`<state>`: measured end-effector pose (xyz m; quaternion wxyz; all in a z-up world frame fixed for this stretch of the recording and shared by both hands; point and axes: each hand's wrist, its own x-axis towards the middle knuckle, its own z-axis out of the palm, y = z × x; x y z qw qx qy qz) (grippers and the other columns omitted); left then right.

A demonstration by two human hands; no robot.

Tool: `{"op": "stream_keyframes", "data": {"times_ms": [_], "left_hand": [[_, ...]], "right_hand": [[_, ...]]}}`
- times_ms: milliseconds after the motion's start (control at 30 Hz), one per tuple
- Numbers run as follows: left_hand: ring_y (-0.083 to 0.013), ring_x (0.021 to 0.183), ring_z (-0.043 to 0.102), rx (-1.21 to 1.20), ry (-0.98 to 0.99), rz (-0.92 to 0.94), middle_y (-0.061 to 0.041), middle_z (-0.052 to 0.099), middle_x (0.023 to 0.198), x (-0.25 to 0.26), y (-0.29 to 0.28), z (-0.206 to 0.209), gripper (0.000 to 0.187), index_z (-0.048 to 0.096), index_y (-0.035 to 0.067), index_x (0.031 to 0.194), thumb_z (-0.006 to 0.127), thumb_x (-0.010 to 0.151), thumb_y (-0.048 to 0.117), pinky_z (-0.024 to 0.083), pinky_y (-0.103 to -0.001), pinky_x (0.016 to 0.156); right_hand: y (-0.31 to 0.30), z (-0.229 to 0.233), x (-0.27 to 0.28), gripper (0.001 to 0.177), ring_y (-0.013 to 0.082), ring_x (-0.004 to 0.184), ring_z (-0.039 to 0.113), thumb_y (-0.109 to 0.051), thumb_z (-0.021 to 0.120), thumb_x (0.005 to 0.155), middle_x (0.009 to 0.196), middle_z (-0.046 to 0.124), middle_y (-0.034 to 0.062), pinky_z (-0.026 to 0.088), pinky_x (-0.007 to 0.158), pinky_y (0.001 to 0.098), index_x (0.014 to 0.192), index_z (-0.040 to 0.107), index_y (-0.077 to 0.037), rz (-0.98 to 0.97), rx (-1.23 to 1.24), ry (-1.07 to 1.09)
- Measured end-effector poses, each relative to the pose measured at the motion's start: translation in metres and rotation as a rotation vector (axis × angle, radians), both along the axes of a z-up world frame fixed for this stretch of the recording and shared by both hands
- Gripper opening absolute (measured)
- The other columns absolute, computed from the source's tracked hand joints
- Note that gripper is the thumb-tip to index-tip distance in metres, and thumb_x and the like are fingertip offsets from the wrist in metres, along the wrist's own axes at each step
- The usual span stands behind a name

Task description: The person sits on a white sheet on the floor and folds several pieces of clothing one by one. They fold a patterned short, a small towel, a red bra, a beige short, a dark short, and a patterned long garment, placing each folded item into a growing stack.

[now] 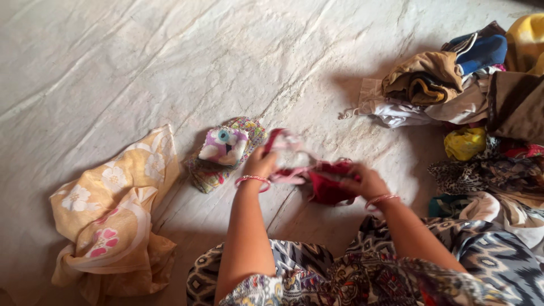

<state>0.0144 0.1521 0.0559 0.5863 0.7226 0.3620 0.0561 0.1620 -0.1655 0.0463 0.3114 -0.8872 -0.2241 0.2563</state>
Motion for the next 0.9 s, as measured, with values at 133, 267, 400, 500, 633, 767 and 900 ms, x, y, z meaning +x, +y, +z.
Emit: {"op": "stream_keyframes", "data": {"times_ms": [133,267,400,500,633,767,900], "left_hand": [[-0.0393,0.117,0.061,0.634,0.719,0.076,-0.018,0.061,0.126,-0.024,0.005,0.012,0.083,0.057,0.014,0.129,0.084,0.065,0.059,0.052,-0.059,0.087],[-0.0339,0.129,0.061,0.690,0.592,-0.171,-0.014,0.065,0.137,-0.017,-0.025,0.020,0.051,0.064,0.017,0.129,0.069,0.083,0.039,0.051,-0.053,0.103],[-0.0323,0.122,0.059,0.825,0.499,-0.544,-0.011,0.066,0.127,0.005,-0.060,0.013,0.046,0.066,0.022,0.123,0.071,0.081,0.040,0.044,-0.056,0.098],[-0.0292,0.115,0.069,0.793,0.548,-0.587,-0.009,0.075,0.116,0.009,-0.066,-0.004,0.029,0.072,0.022,0.114,0.064,0.087,0.029,0.046,-0.053,0.101],[-0.0373,0.113,0.067,0.543,0.448,-0.357,-0.014,0.072,0.121,0.015,-0.033,-0.005,0.036,0.069,0.020,0.121,0.062,0.091,0.039,0.049,-0.051,0.100],[-0.0351,0.111,0.068,0.536,0.362,-0.246,-0.016,0.072,0.119,-0.004,-0.010,0.017,0.039,0.068,0.019,0.122,0.060,0.093,0.043,0.051,-0.051,0.097],[-0.0360,0.121,0.059,0.684,0.493,-0.274,-0.014,0.063,0.127,-0.009,-0.025,0.039,0.057,0.061,0.022,0.130,0.071,0.079,0.043,0.046,-0.056,0.093]], "right_hand": [[0.012,0.015,-0.031,0.078,0.0414,0.118,0.062,-0.041,0.089,0.058,0.128,0.068,0.0101,0.046,0.090,0.0593,0.130,0.066,-0.021,0.314,-0.247,-0.552],[0.004,0.003,-0.028,0.033,0.0275,0.109,0.067,-0.024,0.074,0.084,0.113,0.075,0.0033,0.050,0.097,0.0436,0.117,0.073,-0.026,0.240,-0.333,-0.233],[-0.014,-0.001,0.013,0.032,0.0220,0.094,0.068,-0.002,0.064,0.083,0.104,0.073,0.0116,0.054,0.087,0.0342,0.114,0.069,-0.006,-0.189,0.486,0.316],[-0.044,0.006,0.030,0.026,0.0203,0.087,0.067,-0.002,0.064,0.089,0.098,0.069,0.0107,0.055,0.079,0.0336,0.115,0.063,-0.003,-0.303,0.754,0.397],[-0.063,0.028,0.047,0.025,0.0182,0.084,0.067,-0.012,0.071,0.094,0.100,0.069,0.0074,0.056,0.070,0.0333,0.117,0.061,-0.009,-0.558,0.893,0.419],[-0.056,0.056,0.043,0.054,0.0258,0.089,0.065,-0.010,0.082,0.083,0.102,0.067,0.0148,0.055,0.077,0.0422,0.129,0.054,-0.004,-0.590,0.212,-0.120],[-0.025,0.077,0.009,0.047,0.0316,0.111,0.064,-0.014,0.084,0.077,0.115,0.070,0.0136,0.051,0.096,0.0448,0.121,0.070,-0.008,-0.178,-0.147,-0.658]]}}
